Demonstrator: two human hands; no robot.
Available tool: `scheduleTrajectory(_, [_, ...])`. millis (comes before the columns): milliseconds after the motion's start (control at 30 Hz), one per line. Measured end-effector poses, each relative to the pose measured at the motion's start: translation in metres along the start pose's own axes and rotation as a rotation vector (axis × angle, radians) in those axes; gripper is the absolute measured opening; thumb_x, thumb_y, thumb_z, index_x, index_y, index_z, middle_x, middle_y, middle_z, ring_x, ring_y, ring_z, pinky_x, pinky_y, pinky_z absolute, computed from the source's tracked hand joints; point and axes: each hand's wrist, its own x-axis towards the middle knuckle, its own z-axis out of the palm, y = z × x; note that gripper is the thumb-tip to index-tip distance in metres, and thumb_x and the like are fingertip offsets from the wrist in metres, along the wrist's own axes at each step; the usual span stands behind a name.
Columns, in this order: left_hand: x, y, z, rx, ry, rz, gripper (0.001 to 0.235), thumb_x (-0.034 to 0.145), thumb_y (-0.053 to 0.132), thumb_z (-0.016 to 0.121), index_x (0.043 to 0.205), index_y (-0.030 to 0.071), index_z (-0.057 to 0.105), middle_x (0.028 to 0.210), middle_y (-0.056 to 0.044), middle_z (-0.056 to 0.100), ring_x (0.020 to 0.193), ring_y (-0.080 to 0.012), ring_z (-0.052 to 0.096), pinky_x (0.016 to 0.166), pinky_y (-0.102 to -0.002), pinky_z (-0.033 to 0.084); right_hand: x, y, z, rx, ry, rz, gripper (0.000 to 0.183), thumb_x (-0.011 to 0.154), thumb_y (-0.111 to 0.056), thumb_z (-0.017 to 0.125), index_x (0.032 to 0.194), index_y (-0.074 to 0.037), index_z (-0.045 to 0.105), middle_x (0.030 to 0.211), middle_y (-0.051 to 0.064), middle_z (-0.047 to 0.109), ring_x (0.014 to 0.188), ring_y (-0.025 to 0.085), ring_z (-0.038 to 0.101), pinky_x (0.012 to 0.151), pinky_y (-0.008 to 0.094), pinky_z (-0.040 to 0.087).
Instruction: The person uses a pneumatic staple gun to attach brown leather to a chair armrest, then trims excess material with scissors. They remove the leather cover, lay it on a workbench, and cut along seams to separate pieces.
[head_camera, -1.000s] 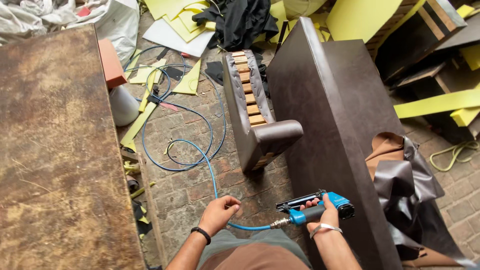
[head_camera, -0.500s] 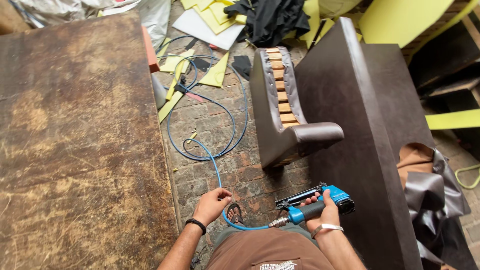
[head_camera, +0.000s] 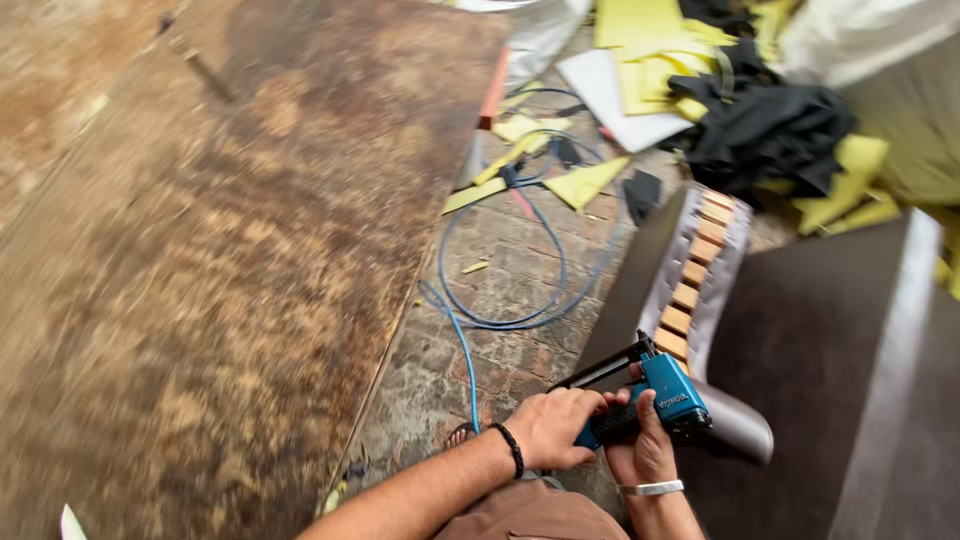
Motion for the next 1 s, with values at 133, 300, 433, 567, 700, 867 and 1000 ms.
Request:
scheduleTrajectory(133, [-0.018,-0.004,-0.003,0.117,0.178,-0.18,0.07,0.072,0.038,0.082,0.13,0.006,0.059,0.116,-0.015,0.065,0.105,-0.0385,0.062,0.09,-0.05,0.051,0.035,0.011,0.015,-0.04,-0.222,0.152,0.061,0.092,-0.039,0.074,0.143,-0.015,0.051,0.095,0.0,0.065,0.105,0.022,0.064,0.098,0.042,0.048])
scheduleTrajectory(300, [-0.051,0.0,-0.022,0.272,0.406,-0.479,0.068,0.069,0.037,0.084,0.124,0.004,0.059,0.115,-0.017,0.065,0.105,-0.0387,0.061,0.086,-0.051,0.051,0.07,0.048,0.067,-0.114,-0.431,0.456,0.062,0.095,-0.042,0.073,0.147,-0.014,0.054,0.098,-0.001,0.067,0.111,0.022,0.063,0.104,0.046,0.047])
scheduleTrajectory(433, [-0.093,-0.008,-0.041,0.201,0.532,-0.704,0.065,0.062,0.028,0.085,0.114,0.001,0.058,0.11,-0.015,0.067,0.103,-0.0344,0.064,0.09,-0.045,0.056,0.057,0.095,0.129,-0.121,-0.586,0.69,0.045,0.1,-0.039,0.072,0.131,-0.013,0.052,0.105,0.002,0.068,0.118,0.027,0.063,0.109,0.053,0.047])
scheduleTrajectory(567, [-0.141,-0.044,-0.052,-0.026,0.844,-0.979,0.063,0.066,0.022,0.088,0.122,0.01,0.063,0.105,-0.021,0.065,0.089,-0.0333,0.067,0.076,-0.046,0.059,0.04,0.134,0.187,-0.533,-0.738,0.723,0.045,0.094,-0.029,0.069,0.134,-0.011,0.058,0.119,0.006,0.072,0.116,0.023,0.064,0.103,0.046,0.048])
scheduleTrajectory(700, [-0.207,-0.107,-0.082,0.048,0.886,-1.184,0.044,0.081,0.025,0.081,0.119,0.01,0.065,0.101,-0.018,0.066,0.082,-0.0293,0.069,0.065,-0.043,0.06,0.032,0.161,0.223,-1.084,-0.906,0.707,0.042,0.094,-0.025,0.065,0.133,-0.009,0.064,0.12,0.005,0.075,0.111,0.018,0.069,0.098,0.038,0.05])
scheduleTrajectory(867, [-0.273,-0.189,-0.124,-0.015,0.923,-1.403,0.028,0.079,0.026,0.077,0.1,0.009,0.069,0.092,-0.012,0.072,0.08,-0.0262,0.07,0.068,-0.044,0.057,0.019,0.161,0.201,-1.16,-0.65,0.716,0.036,0.096,-0.021,0.064,0.129,-0.005,0.069,0.107,0.008,0.078,0.091,0.016,0.072,0.086,0.033,0.056])
scheduleTrajectory(1000, [-0.319,-0.236,-0.138,-0.178,1.002,-1.545,0.032,0.077,0.028,0.078,0.103,0.012,0.067,0.093,-0.012,0.071,0.078,-0.0257,0.069,0.069,-0.042,0.058,0.006,0.174,0.165,-1.156,-0.479,0.699,0.034,0.097,-0.019,0.065,0.128,-0.004,0.07,0.104,0.007,0.077,0.087,0.013,0.07,0.083,0.03,0.056])
